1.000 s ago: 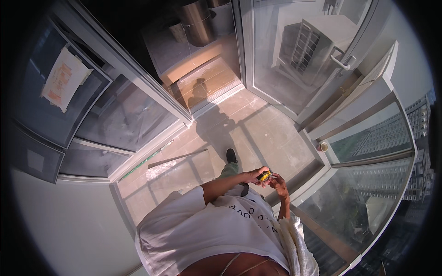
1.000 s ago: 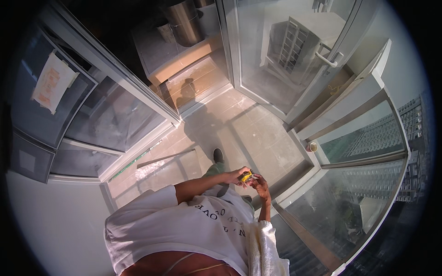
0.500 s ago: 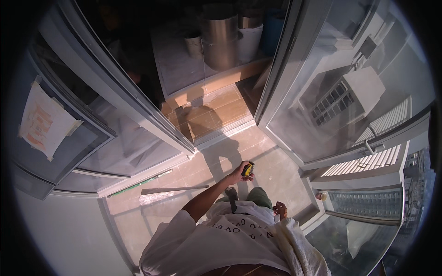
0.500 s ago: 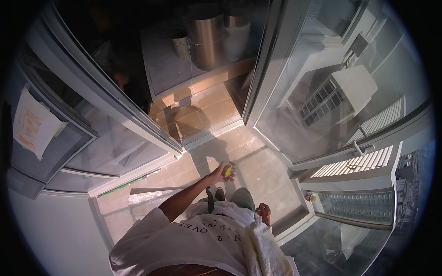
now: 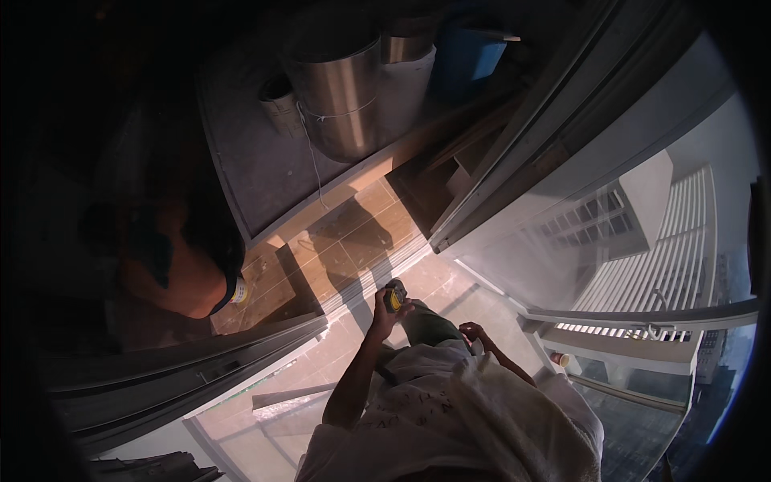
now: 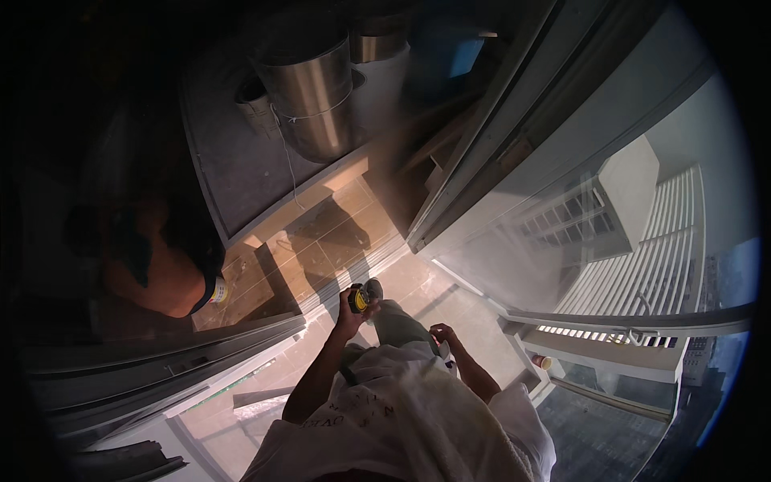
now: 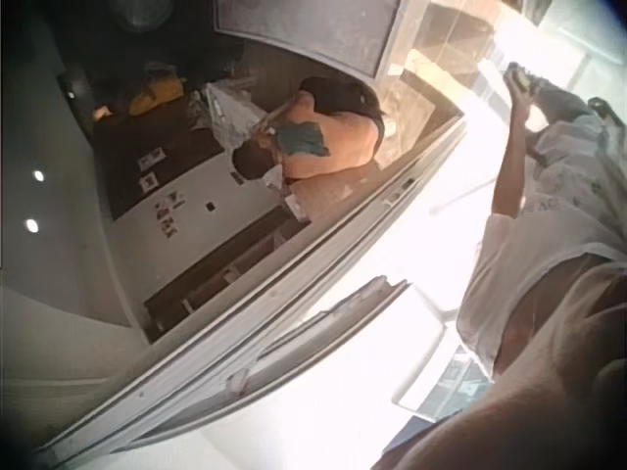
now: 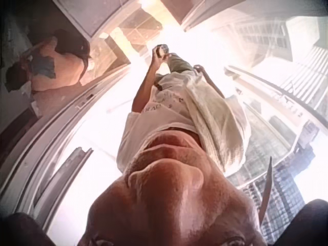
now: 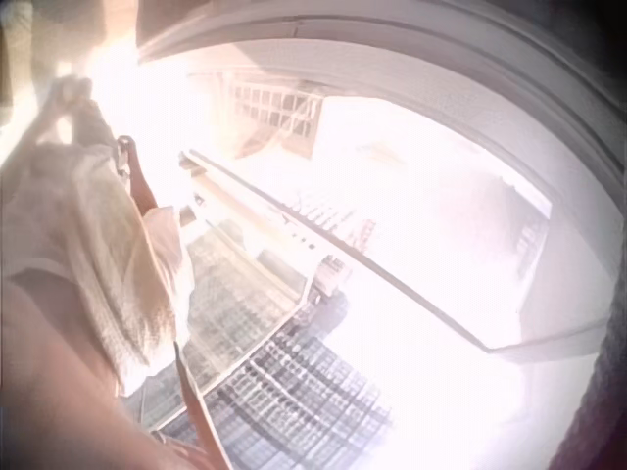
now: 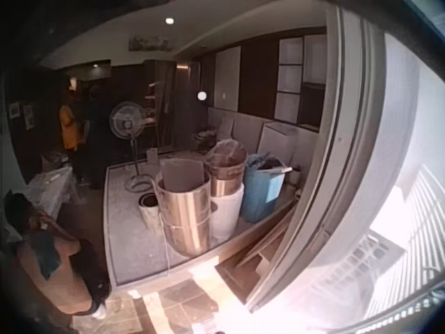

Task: The person kneels on a tiled balcony floor, uses a tape measure and pencil to mark measurements on the surface, then picks up and positions a pink tile. The person later moves indoors to handle white sheets of material.

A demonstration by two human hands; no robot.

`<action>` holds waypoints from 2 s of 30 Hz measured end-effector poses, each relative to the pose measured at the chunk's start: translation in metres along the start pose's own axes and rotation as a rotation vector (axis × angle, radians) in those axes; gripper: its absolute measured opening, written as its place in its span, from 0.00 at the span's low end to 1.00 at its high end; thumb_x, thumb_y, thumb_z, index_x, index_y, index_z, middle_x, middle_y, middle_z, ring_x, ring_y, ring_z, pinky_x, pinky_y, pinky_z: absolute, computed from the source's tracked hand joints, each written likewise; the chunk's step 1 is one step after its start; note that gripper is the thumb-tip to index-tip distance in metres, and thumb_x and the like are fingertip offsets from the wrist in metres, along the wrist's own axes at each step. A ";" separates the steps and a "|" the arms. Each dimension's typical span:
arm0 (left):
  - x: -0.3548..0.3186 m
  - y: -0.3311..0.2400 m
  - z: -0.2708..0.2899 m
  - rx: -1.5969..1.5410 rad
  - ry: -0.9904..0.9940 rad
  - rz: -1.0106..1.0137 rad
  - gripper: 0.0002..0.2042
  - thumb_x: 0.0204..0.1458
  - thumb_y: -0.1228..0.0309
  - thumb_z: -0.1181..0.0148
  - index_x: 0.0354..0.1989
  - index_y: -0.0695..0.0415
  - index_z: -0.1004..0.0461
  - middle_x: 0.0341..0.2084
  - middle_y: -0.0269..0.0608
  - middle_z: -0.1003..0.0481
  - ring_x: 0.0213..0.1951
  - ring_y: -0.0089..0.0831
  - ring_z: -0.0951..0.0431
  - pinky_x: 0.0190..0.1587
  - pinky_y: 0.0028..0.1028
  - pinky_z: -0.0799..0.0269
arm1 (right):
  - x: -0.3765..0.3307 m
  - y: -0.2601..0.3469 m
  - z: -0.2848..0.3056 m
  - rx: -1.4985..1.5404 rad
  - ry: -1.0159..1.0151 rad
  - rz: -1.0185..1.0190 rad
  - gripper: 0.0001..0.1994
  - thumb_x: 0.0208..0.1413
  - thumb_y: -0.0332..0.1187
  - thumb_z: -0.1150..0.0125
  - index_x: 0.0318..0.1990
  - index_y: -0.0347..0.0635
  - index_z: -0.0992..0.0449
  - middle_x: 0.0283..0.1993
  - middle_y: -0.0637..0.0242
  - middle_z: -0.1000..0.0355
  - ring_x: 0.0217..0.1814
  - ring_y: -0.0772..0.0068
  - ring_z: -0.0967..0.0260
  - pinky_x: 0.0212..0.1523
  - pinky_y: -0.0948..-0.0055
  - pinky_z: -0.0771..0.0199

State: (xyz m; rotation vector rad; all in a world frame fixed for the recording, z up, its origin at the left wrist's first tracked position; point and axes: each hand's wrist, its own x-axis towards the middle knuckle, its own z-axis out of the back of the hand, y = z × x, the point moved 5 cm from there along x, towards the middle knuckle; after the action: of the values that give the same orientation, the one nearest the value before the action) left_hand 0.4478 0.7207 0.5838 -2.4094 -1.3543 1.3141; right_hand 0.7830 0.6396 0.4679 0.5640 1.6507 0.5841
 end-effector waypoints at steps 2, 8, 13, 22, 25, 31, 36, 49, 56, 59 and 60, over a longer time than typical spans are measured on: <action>0.017 -0.052 0.013 -0.035 -0.037 -0.038 0.27 0.54 0.40 0.61 0.46 0.48 0.31 0.36 0.42 0.23 0.35 0.37 0.20 0.35 0.28 0.30 | 0.048 0.097 -0.040 -0.371 -0.073 -0.068 0.17 0.55 0.42 0.40 0.48 0.43 0.27 0.36 0.66 0.25 0.33 0.74 0.26 0.31 0.75 0.27; 0.066 -0.191 0.030 -0.149 -0.128 -0.183 0.31 0.53 0.37 0.57 0.46 0.55 0.32 0.37 0.46 0.25 0.34 0.37 0.21 0.28 0.24 0.32 | 0.119 0.316 -0.134 0.214 0.533 0.640 0.47 0.32 0.62 0.27 0.57 0.39 0.34 0.42 0.66 0.28 0.42 0.74 0.30 0.42 0.75 0.29; 0.110 -0.264 0.048 -0.126 -0.132 -0.107 0.32 0.52 0.37 0.56 0.44 0.57 0.29 0.32 0.43 0.24 0.36 0.37 0.22 0.32 0.24 0.25 | 0.163 0.382 -0.172 0.252 0.436 0.574 0.31 0.49 0.47 0.33 0.55 0.36 0.34 0.41 0.65 0.28 0.41 0.74 0.30 0.40 0.75 0.29; 0.162 -0.381 0.044 0.321 -0.117 0.052 0.31 0.53 0.36 0.58 0.45 0.53 0.32 0.36 0.44 0.24 0.39 0.37 0.20 0.35 0.26 0.32 | 0.180 0.421 -0.218 -0.137 0.098 0.680 0.17 0.59 0.34 0.44 0.55 0.39 0.32 0.37 0.68 0.26 0.37 0.77 0.27 0.38 0.76 0.26; 0.182 -0.400 0.050 0.389 -0.088 0.113 0.32 0.53 0.34 0.61 0.46 0.52 0.32 0.39 0.42 0.24 0.40 0.37 0.21 0.39 0.29 0.33 | 0.184 0.473 -0.215 -0.185 0.047 0.696 0.19 0.59 0.38 0.43 0.54 0.38 0.32 0.40 0.67 0.27 0.40 0.77 0.29 0.41 0.75 0.26; 0.201 -0.416 0.052 0.408 -0.167 0.242 0.34 0.50 0.31 0.59 0.41 0.53 0.29 0.34 0.40 0.23 0.36 0.35 0.20 0.34 0.25 0.33 | 0.261 0.611 -0.143 0.093 -0.273 0.580 0.19 0.61 0.43 0.45 0.55 0.42 0.32 0.39 0.68 0.27 0.39 0.77 0.28 0.43 0.74 0.28; 0.212 -0.437 0.060 0.401 -0.305 0.285 0.31 0.52 0.36 0.56 0.45 0.54 0.30 0.30 0.45 0.24 0.32 0.40 0.18 0.22 0.20 0.33 | 0.308 0.812 -0.047 0.490 -0.622 0.852 0.24 0.58 0.48 0.41 0.56 0.43 0.33 0.40 0.69 0.29 0.37 0.78 0.29 0.40 0.75 0.27; 0.246 -0.501 -0.023 0.362 -0.433 0.303 0.30 0.50 0.35 0.50 0.46 0.49 0.31 0.33 0.48 0.22 0.34 0.43 0.19 0.23 0.24 0.30 | 0.378 1.048 0.099 0.104 -0.762 0.864 0.25 0.57 0.52 0.45 0.43 0.34 0.27 0.35 0.63 0.27 0.33 0.71 0.27 0.37 0.70 0.22; 0.251 -0.503 0.015 0.405 -0.362 0.288 0.41 0.38 0.28 0.44 0.52 0.50 0.33 0.38 0.49 0.24 0.39 0.44 0.20 0.26 0.23 0.29 | 0.240 1.174 0.096 -0.495 -0.894 1.047 0.22 0.61 0.52 0.47 0.37 0.36 0.29 0.24 0.69 0.42 0.28 0.75 0.45 0.31 0.72 0.40; 0.256 -0.500 0.025 0.453 -0.386 0.284 0.47 0.34 0.26 0.45 0.52 0.57 0.34 0.40 0.50 0.25 0.41 0.44 0.20 0.27 0.20 0.30 | 0.196 1.191 0.101 -0.543 -0.862 1.064 0.22 0.61 0.51 0.47 0.39 0.36 0.29 0.27 0.73 0.43 0.32 0.78 0.48 0.35 0.76 0.44; 0.258 -0.499 0.027 0.473 -0.346 0.267 0.48 0.33 0.25 0.46 0.53 0.57 0.35 0.39 0.50 0.25 0.42 0.44 0.20 0.27 0.20 0.30 | 0.186 1.191 0.106 -0.574 -0.864 1.087 0.22 0.61 0.51 0.47 0.39 0.37 0.29 0.28 0.73 0.43 0.33 0.78 0.48 0.35 0.77 0.44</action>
State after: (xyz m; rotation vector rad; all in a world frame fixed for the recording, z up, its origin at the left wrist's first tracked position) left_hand 0.1610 1.2030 0.6234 -2.1470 -0.6639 1.9295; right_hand 0.9104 1.6659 1.0968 1.0665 0.2203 1.2981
